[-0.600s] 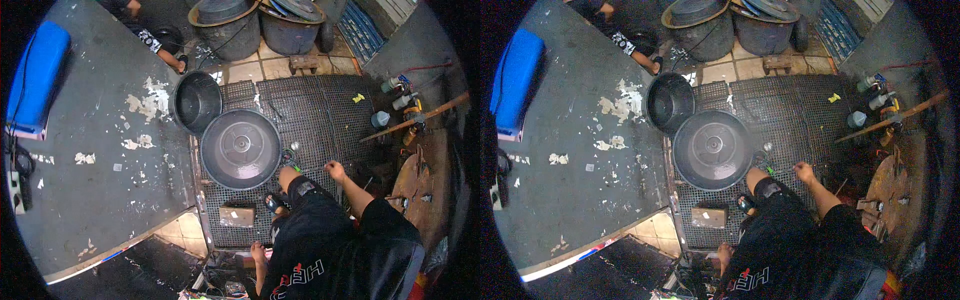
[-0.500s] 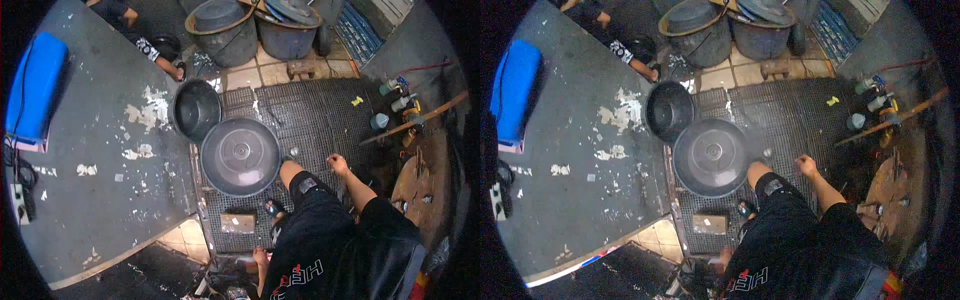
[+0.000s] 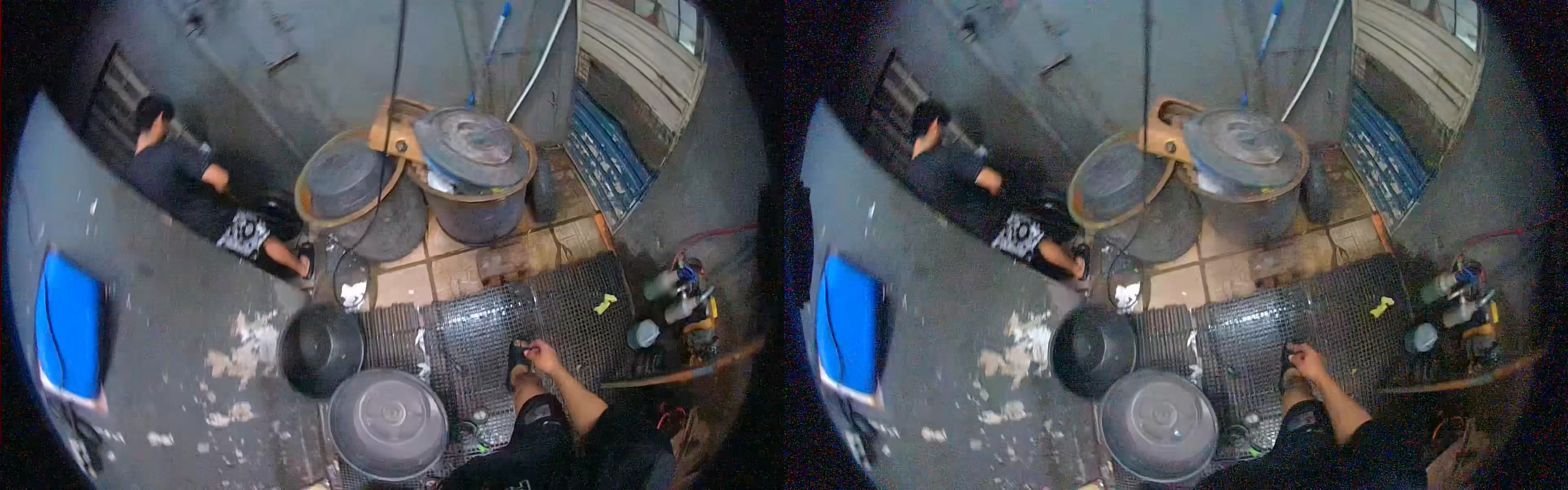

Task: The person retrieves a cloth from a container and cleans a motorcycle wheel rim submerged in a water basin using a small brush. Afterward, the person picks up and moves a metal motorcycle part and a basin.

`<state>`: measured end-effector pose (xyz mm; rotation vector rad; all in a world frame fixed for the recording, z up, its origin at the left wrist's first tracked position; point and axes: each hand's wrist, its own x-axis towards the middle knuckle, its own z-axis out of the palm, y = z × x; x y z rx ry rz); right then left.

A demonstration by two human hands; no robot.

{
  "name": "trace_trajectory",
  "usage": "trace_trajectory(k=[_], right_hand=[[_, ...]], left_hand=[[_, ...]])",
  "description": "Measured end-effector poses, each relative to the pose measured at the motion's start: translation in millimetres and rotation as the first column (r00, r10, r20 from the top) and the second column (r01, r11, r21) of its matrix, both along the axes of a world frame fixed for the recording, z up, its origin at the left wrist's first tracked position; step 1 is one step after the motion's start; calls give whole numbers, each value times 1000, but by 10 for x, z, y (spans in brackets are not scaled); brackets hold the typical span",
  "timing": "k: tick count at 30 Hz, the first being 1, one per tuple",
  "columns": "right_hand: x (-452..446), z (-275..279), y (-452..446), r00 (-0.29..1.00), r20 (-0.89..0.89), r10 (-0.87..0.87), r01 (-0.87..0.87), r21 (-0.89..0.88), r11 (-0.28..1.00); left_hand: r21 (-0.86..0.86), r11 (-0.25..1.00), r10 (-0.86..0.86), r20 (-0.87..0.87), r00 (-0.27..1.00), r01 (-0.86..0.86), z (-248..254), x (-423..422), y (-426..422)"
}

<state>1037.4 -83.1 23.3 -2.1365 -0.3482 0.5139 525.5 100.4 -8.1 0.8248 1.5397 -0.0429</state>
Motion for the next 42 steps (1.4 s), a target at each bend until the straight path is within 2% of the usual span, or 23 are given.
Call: trace_trajectory(k=[4,8,11,12,13,14,15,16,17,18,19,20,21,24,28,30,32,34,35,37,39,41,42], right_hand=[[648,531,12,969,-197,-151,161,37,986],[1168,369,-263,961,-244,-129,170,155,973],[1538,693,-286,940,-293,-175,239,201,950],[1673,631,-313,922,-332,-198,280,221,934],[1867,791,-283,913,-337,-232,280,101,955],[1988,604,-269,946,-222,-236,288,242,926],[2203,840,-254,921,-294,-256,298,105,949],[2279,383,-171,940,-222,-257,300,189,935],[2493,411,-139,931,-244,-271,329,242,913],[2646,543,-77,925,-259,-277,349,293,890],[2817,783,14,919,-276,-283,369,343,864],[3046,1045,77,924,-245,-292,350,238,906],[3241,1009,167,930,-180,-322,358,227,906],[3912,1042,483,940,-171,-295,331,252,909],[4879,1275,1338,976,193,-105,77,151,986],[5368,1779,1701,913,408,22,-65,91,994],[5759,1873,2130,855,501,133,-89,-111,990],[6138,1952,2376,857,458,237,-223,-85,971],[6251,1955,2484,855,489,175,-202,2,979],[6451,1892,2500,896,443,-16,-44,124,991],[6559,1926,2480,850,516,-105,37,140,989],[6608,2042,2464,899,418,-127,27,237,971],[6626,2051,2469,908,403,-114,21,229,973]], left_hand=[[172,920,-359,3,933,353,66,1869,551],[465,610,-744,57,666,642,458,4686,1326],[729,255,-914,-32,404,635,803,6658,1713],[632,345,-914,58,401,694,827,7209,1841],[733,319,-917,79,390,601,932,7716,1890],[779,119,-881,-202,427,616,722,8169,2119],[808,296,-856,-11,516,509,583,8568,2359],[842,381,-841,144,521,382,222,8836,2811],[851,459,-820,294,492,256,-68,9100,3216],[705,668,-600,322,732,237,380,9211,2960],[532,843,-285,325,902,75,1096,9319,2559],[468,872,-353,393,849,146,1198,9440,2630],[404,886,-410,459,788,226,1302,9561,2701],[316,948,-242,674,698,23,626,9977,3072],[590,807,-438,607,664,-7,1035,10169,2877],[621,774,-501,487,715,119,1735,10441,2535],[677,720,-562,443,699,150,1949,10676,2433],[844,503,-651,228,724,187,2032,10959,2287],[756,612,-660,324,678,234,2214,11086,2186],[794,534,-774,320,547,291,2567,11305,2103],[656,680,-726,542,423,328,2574,11437,2308],[587,782,-601,620,504,211,2345,11569,2643],[565,817,-517,627,583,116,1901,11630,2911]])
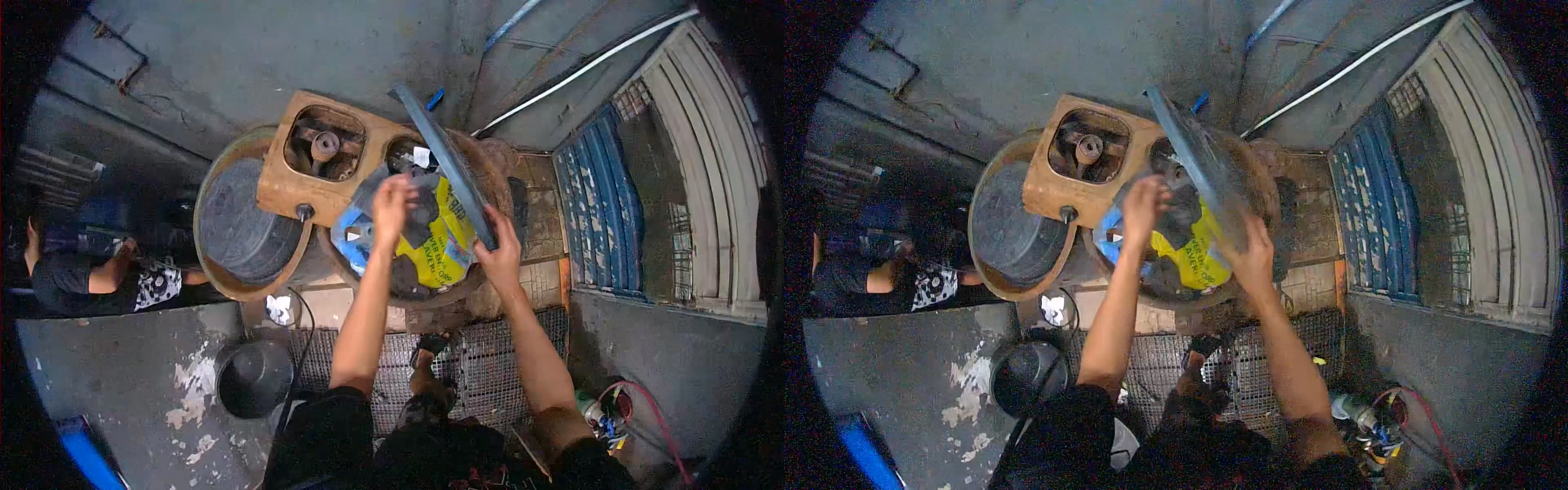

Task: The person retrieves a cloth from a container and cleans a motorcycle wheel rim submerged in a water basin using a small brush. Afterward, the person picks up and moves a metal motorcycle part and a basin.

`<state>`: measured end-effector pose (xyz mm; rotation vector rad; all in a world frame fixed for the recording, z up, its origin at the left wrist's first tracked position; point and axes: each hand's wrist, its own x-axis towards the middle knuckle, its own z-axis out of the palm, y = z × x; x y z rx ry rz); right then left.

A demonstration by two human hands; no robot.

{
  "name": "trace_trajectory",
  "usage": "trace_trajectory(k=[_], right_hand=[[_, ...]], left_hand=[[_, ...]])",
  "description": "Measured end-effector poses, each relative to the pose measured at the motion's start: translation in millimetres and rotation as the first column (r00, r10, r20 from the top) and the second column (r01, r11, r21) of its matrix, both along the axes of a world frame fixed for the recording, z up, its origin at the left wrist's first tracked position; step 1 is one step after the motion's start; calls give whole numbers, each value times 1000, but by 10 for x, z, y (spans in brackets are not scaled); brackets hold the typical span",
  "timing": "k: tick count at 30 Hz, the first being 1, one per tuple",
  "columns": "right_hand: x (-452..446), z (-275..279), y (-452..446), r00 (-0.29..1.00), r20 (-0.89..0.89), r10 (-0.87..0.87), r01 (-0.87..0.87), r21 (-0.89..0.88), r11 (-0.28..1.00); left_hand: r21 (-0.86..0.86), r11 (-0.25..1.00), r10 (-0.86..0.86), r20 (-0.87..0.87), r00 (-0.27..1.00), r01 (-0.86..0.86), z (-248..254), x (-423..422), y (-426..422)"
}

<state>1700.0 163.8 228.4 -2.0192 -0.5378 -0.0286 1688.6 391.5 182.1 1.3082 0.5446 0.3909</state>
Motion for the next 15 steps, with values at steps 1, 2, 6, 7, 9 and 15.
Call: trace_trajectory(k=[1,2,6,7,9,15], right_hand=[[14,2,-6,1000,-17,3,-3,-8,1000],[21,-5,-55,1000,-21,8,-8,-3,1000],[25,-26,-64,1000,-8,20,-21,-27,999],[21,-8,-54,1000,7,19,-19,-39,999],[12,-8,-42,999,-35,13,-15,-34,999],[84,-4,-114,1000,-13,22,-22,-21,1000]], left_hand=[[1,996,88,-91,992,-89,-300,6,226],[285,952,164,-171,971,-111,-734,-59,411],[718,686,217,-357,909,119,-1094,-264,379],[711,651,140,-457,879,266,-1134,-300,277],[651,543,6,-635,773,531,-1209,-287,75],[571,451,94,-795,599,686,-2015,-138,227]])
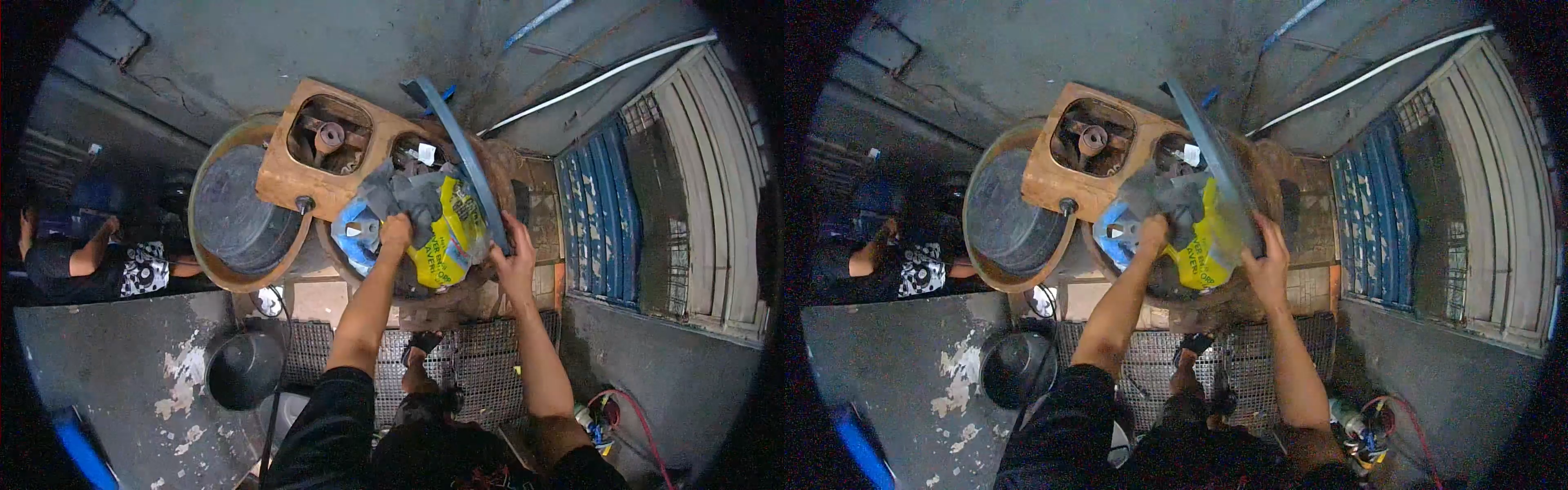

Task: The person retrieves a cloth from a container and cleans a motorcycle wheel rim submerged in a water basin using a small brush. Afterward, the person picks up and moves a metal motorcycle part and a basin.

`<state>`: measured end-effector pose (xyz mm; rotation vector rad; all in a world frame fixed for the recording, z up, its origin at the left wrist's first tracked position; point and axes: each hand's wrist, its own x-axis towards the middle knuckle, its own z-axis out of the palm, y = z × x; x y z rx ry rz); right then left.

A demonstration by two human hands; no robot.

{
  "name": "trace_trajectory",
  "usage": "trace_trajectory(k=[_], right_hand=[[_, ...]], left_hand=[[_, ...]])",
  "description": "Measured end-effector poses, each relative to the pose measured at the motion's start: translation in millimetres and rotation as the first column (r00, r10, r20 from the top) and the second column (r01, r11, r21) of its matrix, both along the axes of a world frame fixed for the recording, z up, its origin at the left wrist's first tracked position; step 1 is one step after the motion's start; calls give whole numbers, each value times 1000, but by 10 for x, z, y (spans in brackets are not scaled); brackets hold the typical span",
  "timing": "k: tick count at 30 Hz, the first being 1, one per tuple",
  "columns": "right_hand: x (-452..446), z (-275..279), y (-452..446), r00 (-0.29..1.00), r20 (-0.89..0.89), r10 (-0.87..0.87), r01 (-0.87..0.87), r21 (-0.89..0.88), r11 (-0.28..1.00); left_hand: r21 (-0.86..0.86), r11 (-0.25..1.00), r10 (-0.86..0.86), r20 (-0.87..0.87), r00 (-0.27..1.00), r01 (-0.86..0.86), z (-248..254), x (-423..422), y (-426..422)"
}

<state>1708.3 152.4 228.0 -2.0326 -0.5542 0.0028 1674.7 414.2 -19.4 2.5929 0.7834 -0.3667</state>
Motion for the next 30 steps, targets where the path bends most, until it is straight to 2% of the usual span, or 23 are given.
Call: trace_trajectory(k=[1,3,5,6,7,9,10,11,12,13,14,15,18,19,22,24,26,28,29,30], right_hand=[[1,4,-10,1000,-2,2,-2,2,1000],[17,11,-23,1000,14,9,-9,-7,1000],[5,12,-12,999,38,12,-11,-30,999],[6,-15,-17,999,44,3,-1,-39,999],[18,-55,-11,999,45,-4,6,-47,999],[-27,-72,-46,1000,4,-15,16,-56,998],[-13,-3,-29,1000,-22,-18,17,-46,999],[-14,33,-17,999,-46,-21,19,-33,999],[-14,22,-22,998,-53,-15,14,-20,1000],[-12,19,-29,998,-58,-10,9,-3,1000],[6,29,-35,999,-53,0,1,17,1000],[25,8,-45,999,-32,18,-19,-26,999],[12,-53,-8,997,-45,63,-62,6,998],[-5,-53,8,997,-15,75,-75,-30,997],[-55,-38,92,991,40,128,-124,-92,988],[-87,-25,143,983,20,182,-179,-85,980],[-102,-45,192,973,41,226,-221,-99,970],[-170,-72,288,966,39,256,-249,-127,960],[-215,-60,319,956,40,291,-284,-135,949],[-260,-160,358,952,106,287,-254,-250,934]], left_hand=[[-29,987,-158,-122,980,155,204,50,50],[-137,889,-457,-341,822,437,1019,191,73],[-285,794,-606,-310,732,537,1477,360,64],[-366,733,-676,-291,677,573,1530,412,53],[-344,677,-733,-237,637,651,1533,504,47],[-225,784,-581,63,812,579,1406,566,155],[-195,816,-494,253,832,544,1285,591,235],[-197,830,-380,485,788,522,1027,570,331],[-271,879,-199,540,818,393,1191,459,285],[-347,901,-13,579,815,260,1561,326,219],[-422,897,174,608,775,129,1841,214,176],[-491,871,315,529,788,-19,1940,97,180],[-646,741,629,576,521,-180,1903,-292,167],[-781,601,738,464,490,-167,2086,-456,89],[-939,331,912,293,287,-93,2209,-818,-148],[-991,-108,981,-94,167,77,2619,-1017,-441],[-953,-211,968,-174,180,215,2409,-1293,-590],[-977,-21,996,-40,85,-212,2681,-1561,-921],[-937,177,983,153,99,-302,2453,-1735,-1034],[-847,350,936,330,120,-401,2241,-1963,-1137]])
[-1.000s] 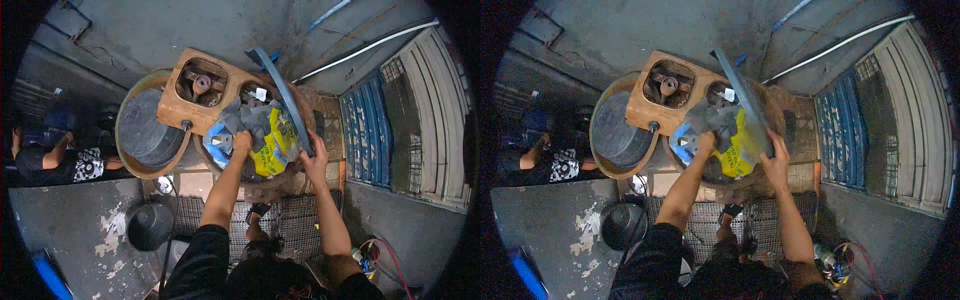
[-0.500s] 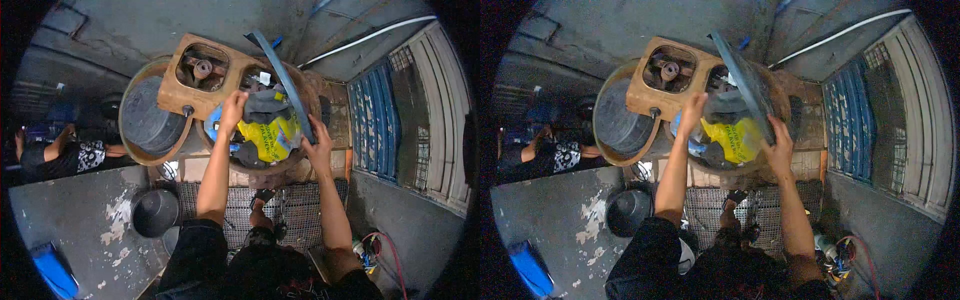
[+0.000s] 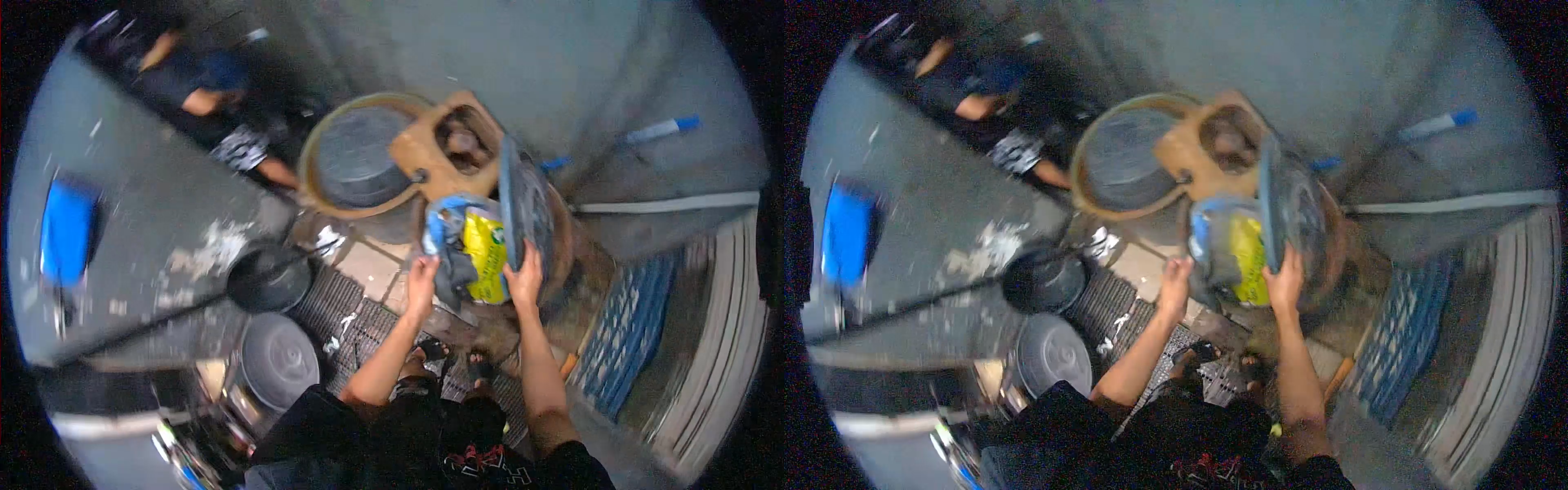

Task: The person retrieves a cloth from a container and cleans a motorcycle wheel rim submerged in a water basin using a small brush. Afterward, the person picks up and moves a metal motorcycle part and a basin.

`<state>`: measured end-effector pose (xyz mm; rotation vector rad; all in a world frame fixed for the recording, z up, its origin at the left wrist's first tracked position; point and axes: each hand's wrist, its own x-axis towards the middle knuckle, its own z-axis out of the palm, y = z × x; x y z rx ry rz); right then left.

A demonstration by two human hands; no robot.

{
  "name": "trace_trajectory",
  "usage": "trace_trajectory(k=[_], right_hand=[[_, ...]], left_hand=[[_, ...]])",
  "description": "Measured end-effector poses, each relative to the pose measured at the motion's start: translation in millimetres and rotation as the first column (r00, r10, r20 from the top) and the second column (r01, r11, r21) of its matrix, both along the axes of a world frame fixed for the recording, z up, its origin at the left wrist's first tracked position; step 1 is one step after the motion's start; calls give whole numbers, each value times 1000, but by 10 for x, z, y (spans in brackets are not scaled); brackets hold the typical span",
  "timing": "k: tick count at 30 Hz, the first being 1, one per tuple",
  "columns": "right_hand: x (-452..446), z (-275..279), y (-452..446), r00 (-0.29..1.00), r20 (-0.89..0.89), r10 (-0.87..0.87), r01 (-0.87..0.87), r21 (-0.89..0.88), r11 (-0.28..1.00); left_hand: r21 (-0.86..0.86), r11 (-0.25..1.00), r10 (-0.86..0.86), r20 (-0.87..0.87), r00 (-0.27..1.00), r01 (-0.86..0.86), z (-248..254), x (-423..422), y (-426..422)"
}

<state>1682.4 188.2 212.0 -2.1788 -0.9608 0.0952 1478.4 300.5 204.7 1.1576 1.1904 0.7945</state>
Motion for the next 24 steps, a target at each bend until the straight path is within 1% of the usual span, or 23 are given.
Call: trace_trajectory(k=[1,2,3,4,5,6,8,9,10,11,12,13,14,15,16,17,18,20,22,23,24], right_hand=[[-48,37,49,999,-50,18,-18,-1,1000],[-91,45,108,999,-8,46,-47,-48,998],[-85,-170,175,999,-3,34,-35,-126,991],[-143,-173,228,997,15,71,-70,-87,994],[-197,-237,307,996,19,85,-81,-164,983],[-294,-270,374,997,-55,58,-69,-232,970],[-510,-335,393,979,-38,202,-205,-176,963],[-730,-294,390,926,-60,374,-378,-112,919],[-981,-297,326,842,-78,534,-538,-50,841],[-1283,-239,267,733,-89,674,-676,8,736],[-1781,108,148,530,-200,824,-832,62,551],[-2314,433,-4,255,-308,917,-944,127,305],[-2828,699,-164,-33,-315,948,-989,144,14],[-3332,1019,-327,-234,-330,915,-966,188,-179],[-3705,926,-418,-279,-343,897,-960,124,-252],[-4078,785,-437,-325,-350,879,-944,65,-324],[-4508,787,-330,-454,-364,813,-876,17,-482],[-5163,777,-344,-494,-229,839,-869,106,-483],[-5885,940,-359,-643,-195,741,-761,48,-647],[-6199,973,-391,-671,-211,711,-717,-62,-694],[-6509,966,-399,-736,-181,653,-662,-11,-749]], left_hand=[[65,998,8,-110,994,-1,159,-200,-179],[130,992,31,-223,974,-1,328,-389,-335],[182,982,88,-227,970,-47,159,-653,-492],[225,971,142,-240,960,-87,23,-924,-611],[203,970,202,-347,916,-137,349,-1149,-821],[217,964,225,-353,908,-155,473,-1412,-1012],[235,951,274,-342,899,-201,622,-1820,-1389],[252,949,277,-377,884,-190,495,-2065,-1547],[221,957,264,-398,879,-187,605,-2262,-1703],[186,966,245,-414,877,-182,796,-2455,-1834],[144,974,220,-423,879,-174,985,-2641,-1967],[182,966,241,-394,887,-182,1188,-2845,-2084],[157,947,318,-334,887,-280,1379,-3026,-2221],[267,926,345,-316,884,-266,1345,-3305,-2321],[239,916,380,-254,889,-323,1356,-3567,-2436],[25,952,298,-310,903,-305,1687,-3856,-2537],[196,919,386,-285,877,-341,1409,-4192,-2653],[214,909,418,-449,790,-359,1702,-4773,-2927],[366,865,500,-593,631,-342,1783,-5368,-3290],[316,895,446,-669,595,-315,1804,-5674,-3450],[281,906,420,-700,577,-318,1812,-5935,-3630]])
